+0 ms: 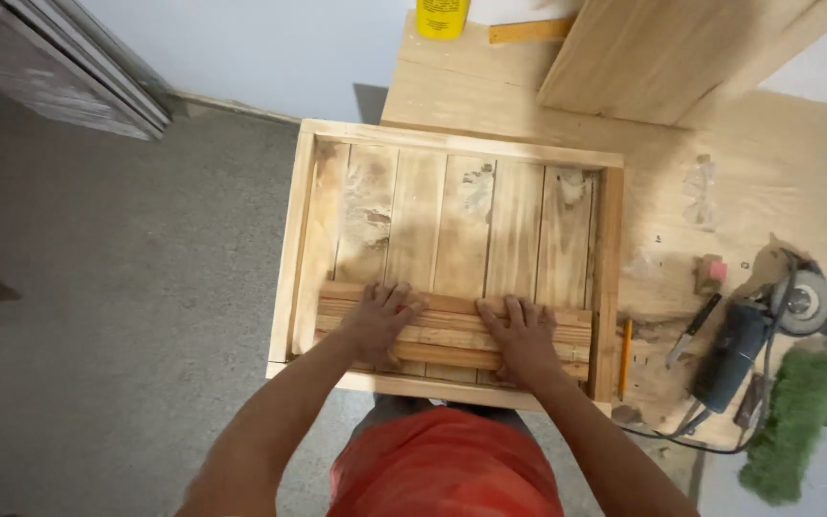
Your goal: Aligning and positioning a wooden board within a larger wooden frame on a workbench to check for fit and alignment.
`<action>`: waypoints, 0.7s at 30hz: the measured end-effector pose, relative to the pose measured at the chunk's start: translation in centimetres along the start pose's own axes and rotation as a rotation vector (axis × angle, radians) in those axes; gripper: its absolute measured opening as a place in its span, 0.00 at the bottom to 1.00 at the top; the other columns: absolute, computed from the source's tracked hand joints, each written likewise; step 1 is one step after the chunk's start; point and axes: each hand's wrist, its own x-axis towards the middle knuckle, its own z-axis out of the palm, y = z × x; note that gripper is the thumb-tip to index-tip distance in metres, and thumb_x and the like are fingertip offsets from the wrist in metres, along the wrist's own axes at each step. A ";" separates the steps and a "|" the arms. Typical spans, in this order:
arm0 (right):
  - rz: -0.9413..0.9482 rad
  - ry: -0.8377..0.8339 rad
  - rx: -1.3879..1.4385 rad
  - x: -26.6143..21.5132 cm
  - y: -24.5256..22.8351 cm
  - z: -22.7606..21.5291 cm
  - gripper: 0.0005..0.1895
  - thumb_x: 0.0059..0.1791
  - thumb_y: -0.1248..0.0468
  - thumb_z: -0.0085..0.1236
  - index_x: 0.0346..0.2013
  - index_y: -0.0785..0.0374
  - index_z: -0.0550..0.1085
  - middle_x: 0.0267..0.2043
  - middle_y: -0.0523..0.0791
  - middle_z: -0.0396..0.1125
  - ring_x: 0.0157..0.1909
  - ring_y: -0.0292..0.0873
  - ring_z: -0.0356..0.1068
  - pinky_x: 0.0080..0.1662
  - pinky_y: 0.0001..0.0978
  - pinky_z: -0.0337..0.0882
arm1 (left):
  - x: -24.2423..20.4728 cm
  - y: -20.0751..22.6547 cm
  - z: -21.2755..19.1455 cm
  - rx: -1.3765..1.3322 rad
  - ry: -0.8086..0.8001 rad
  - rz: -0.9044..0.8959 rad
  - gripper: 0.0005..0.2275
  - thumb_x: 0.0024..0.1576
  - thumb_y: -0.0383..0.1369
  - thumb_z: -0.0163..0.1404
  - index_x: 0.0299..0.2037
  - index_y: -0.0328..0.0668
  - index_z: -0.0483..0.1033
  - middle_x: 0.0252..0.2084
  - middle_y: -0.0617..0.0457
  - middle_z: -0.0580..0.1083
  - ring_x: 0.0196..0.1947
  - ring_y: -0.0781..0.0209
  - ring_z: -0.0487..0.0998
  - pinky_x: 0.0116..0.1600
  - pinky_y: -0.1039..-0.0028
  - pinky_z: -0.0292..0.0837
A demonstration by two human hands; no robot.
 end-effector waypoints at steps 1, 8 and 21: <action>-0.009 0.012 0.026 -0.1 0.3 0.0 0.68 0.33 0.41 0.78 0.78 0.38 0.44 0.74 0.54 0.41 0.76 0.60 0.40 0.67 0.73 0.46 | 0.1 0.2 -0.1 0.022 -0.011 -0.003 0.53 0.38 0.63 0.62 0.74 0.56 0.51 0.70 0.42 0.55 0.69 0.42 0.56 0.69 0.47 0.50; -0.153 0.219 0.104 -0.3 2.7 3.5 0.62 0.36 0.32 0.70 0.77 0.40 0.48 0.73 0.53 0.45 0.76 0.60 0.43 0.66 0.69 0.51 | 2.7 2.1 -1.9 0.078 -0.274 -0.080 0.58 0.38 0.60 0.66 0.77 0.50 0.45 0.68 0.42 0.59 0.69 0.42 0.57 0.67 0.47 0.53; -0.272 0.457 0.225 0.0 4.2 4.6 0.54 0.29 0.36 0.75 0.65 0.51 0.67 0.71 0.56 0.51 0.72 0.63 0.50 0.65 0.68 0.54 | 5.8 5.3 -4.0 0.408 -0.551 -0.165 0.64 0.39 0.61 0.66 0.78 0.41 0.35 0.70 0.29 0.55 0.69 0.31 0.53 0.65 0.38 0.52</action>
